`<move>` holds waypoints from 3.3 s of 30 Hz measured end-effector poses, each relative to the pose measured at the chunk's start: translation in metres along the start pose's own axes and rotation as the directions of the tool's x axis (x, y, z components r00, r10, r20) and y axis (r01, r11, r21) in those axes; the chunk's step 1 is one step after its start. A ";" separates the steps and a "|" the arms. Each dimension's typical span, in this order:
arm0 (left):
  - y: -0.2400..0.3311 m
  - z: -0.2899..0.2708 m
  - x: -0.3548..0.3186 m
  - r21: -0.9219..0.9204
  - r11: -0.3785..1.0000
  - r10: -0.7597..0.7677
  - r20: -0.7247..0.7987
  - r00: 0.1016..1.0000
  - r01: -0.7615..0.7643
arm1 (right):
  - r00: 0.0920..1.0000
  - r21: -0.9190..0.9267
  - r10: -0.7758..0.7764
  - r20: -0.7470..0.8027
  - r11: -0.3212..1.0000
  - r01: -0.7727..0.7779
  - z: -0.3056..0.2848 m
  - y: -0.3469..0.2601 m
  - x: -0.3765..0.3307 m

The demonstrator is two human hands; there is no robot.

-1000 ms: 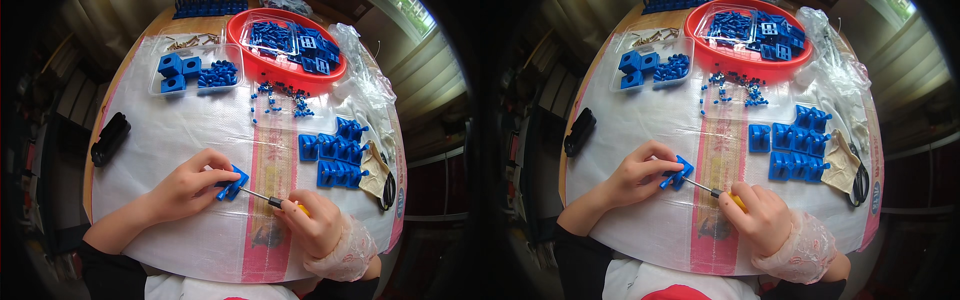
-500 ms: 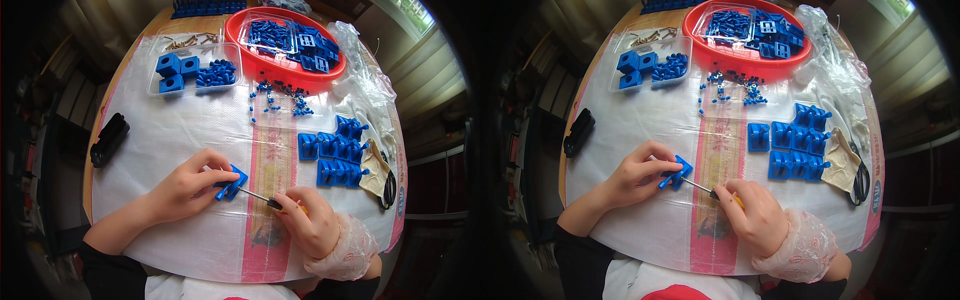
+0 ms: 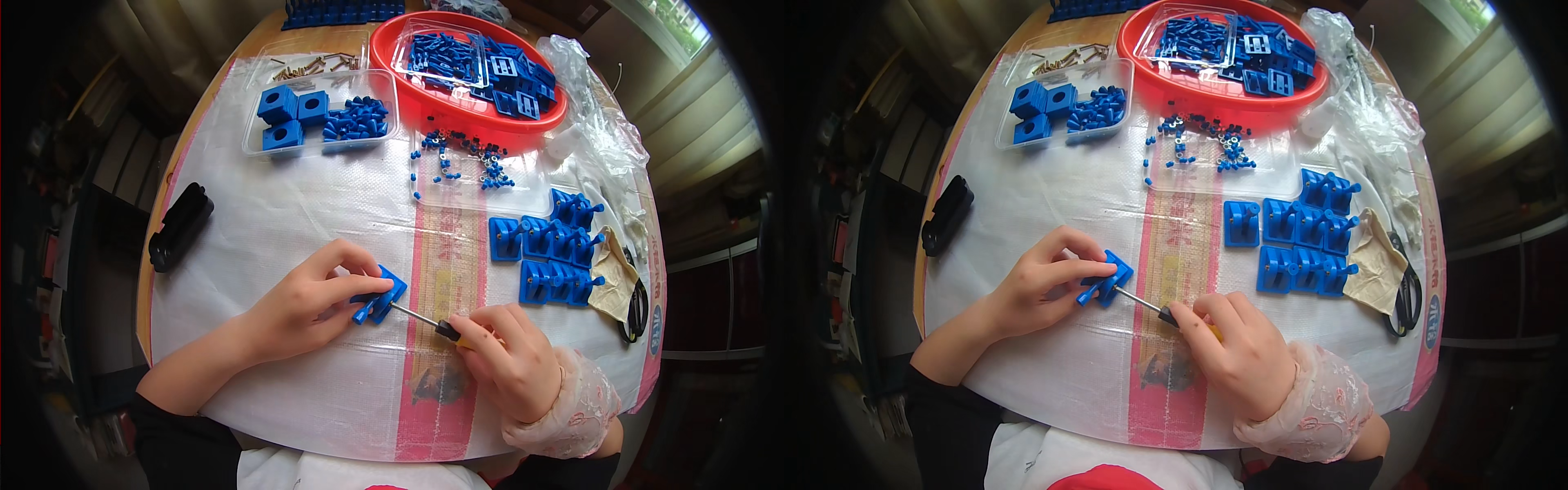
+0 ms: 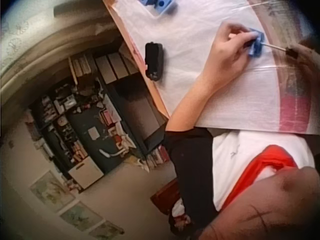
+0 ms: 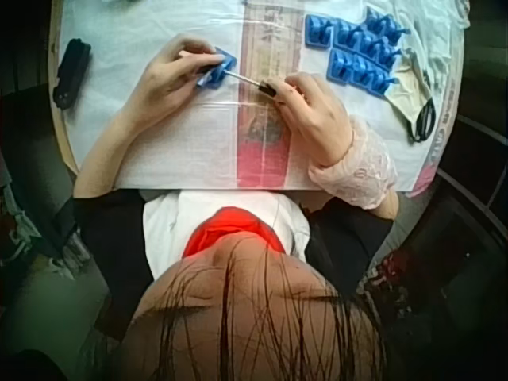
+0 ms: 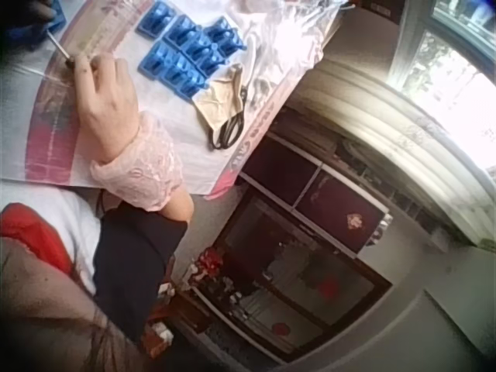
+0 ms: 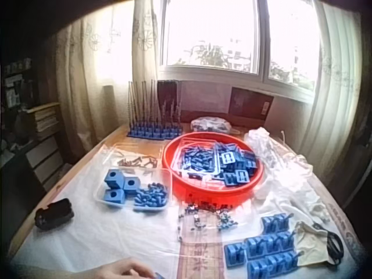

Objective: The recorder is assembling small plastic components by inserting screws into blue plastic blocks using a screwdriver.

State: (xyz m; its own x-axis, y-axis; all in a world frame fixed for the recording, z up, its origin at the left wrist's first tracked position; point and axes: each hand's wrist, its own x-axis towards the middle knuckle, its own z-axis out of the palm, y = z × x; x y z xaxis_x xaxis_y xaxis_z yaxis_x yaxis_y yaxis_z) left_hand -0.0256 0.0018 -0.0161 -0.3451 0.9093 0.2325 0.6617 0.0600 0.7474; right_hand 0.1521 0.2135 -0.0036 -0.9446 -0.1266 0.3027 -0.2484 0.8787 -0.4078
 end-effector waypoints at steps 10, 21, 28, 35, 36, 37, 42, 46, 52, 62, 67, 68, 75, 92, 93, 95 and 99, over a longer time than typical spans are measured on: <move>0.000 -0.001 0.000 0.012 1.000 -0.005 0.023 1.000 0.005 | 0.995 0.043 0.100 0.026 0.994 -0.101 -0.003 -0.004 -0.001; 0.000 -0.002 0.000 0.054 0.999 0.004 0.010 1.000 -0.004 | 0.990 0.075 0.143 0.016 0.987 -0.144 -0.004 -0.003 0.000; -0.001 0.001 -0.002 -0.007 1.000 0.027 -0.022 0.999 -0.027 | 0.970 0.229 0.244 0.003 0.944 -0.238 -0.005 -0.001 -0.002; 0.016 0.002 -0.004 -0.099 0.995 -0.017 0.094 0.995 0.027 | 0.932 0.421 0.343 0.113 0.834 -0.358 -0.007 -0.011 0.005; 0.016 0.002 -0.004 -0.133 0.990 -0.029 0.104 0.994 0.043 | 0.938 0.436 0.326 0.121 0.831 -0.345 -0.007 -0.010 0.005; 0.017 0.002 -0.004 -0.167 0.984 -0.040 0.115 0.993 0.059 | 0.943 0.450 0.308 0.128 0.829 -0.332 -0.007 -0.009 0.005; 0.011 0.004 -0.006 -0.223 0.973 -0.036 0.099 0.994 0.058 | 0.946 0.478 0.252 0.203 0.818 -0.321 -0.008 -0.013 0.011; 0.009 0.007 -0.008 -0.258 0.965 -0.024 0.115 0.993 0.053 | 0.958 0.515 0.218 0.189 0.809 -0.285 0.002 -0.012 0.018; 0.004 0.010 -0.009 -0.229 0.971 0.095 0.097 0.991 -0.071 | 0.965 0.492 0.222 0.137 0.831 -0.260 0.016 -0.016 0.026; 0.012 0.007 -0.008 -0.270 0.962 0.010 0.143 0.990 0.030 | 0.964 0.492 0.239 0.121 0.829 -0.267 0.021 -0.018 0.025; 0.013 0.009 -0.007 -0.254 0.967 0.007 0.132 0.991 0.027 | 0.961 0.524 0.230 0.156 0.805 -0.278 0.019 -0.011 0.023; 0.014 0.007 -0.006 -0.249 0.968 -0.004 0.144 0.990 0.040 | 0.963 0.523 0.221 0.153 0.809 -0.269 0.018 -0.010 0.023; 0.012 0.007 -0.005 -0.184 0.983 0.000 0.142 0.990 0.026 | 0.920 0.381 0.210 0.330 0.862 -0.333 -0.031 -0.003 0.016; 0.015 0.004 -0.001 -0.163 0.983 -0.050 0.198 0.979 0.084 | 0.925 0.211 0.116 0.361 0.956 -0.203 -0.038 0.025 -0.013; 0.015 0.004 0.000 -0.163 0.983 -0.048 0.200 0.979 0.081 | 0.931 0.186 0.117 0.345 0.964 -0.190 -0.037 0.023 -0.014; 0.015 0.004 0.000 -0.161 0.984 -0.045 0.200 0.979 0.078 | 0.941 0.139 0.118 0.318 0.976 -0.170 -0.035 0.021 -0.016; 0.015 0.004 0.000 -0.161 0.984 -0.045 0.205 0.978 0.079 | 0.948 0.084 0.128 0.292 0.984 -0.158 -0.031 0.018 -0.017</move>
State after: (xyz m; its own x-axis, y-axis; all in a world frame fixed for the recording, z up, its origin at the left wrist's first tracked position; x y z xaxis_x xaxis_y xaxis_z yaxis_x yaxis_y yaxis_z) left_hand -0.0130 0.0047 -0.0075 -0.2312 0.9706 0.0663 0.5164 0.0647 0.8539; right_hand 0.1702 0.2455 0.0108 -0.9897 -0.1424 -0.0171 -0.1127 0.8460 -0.5211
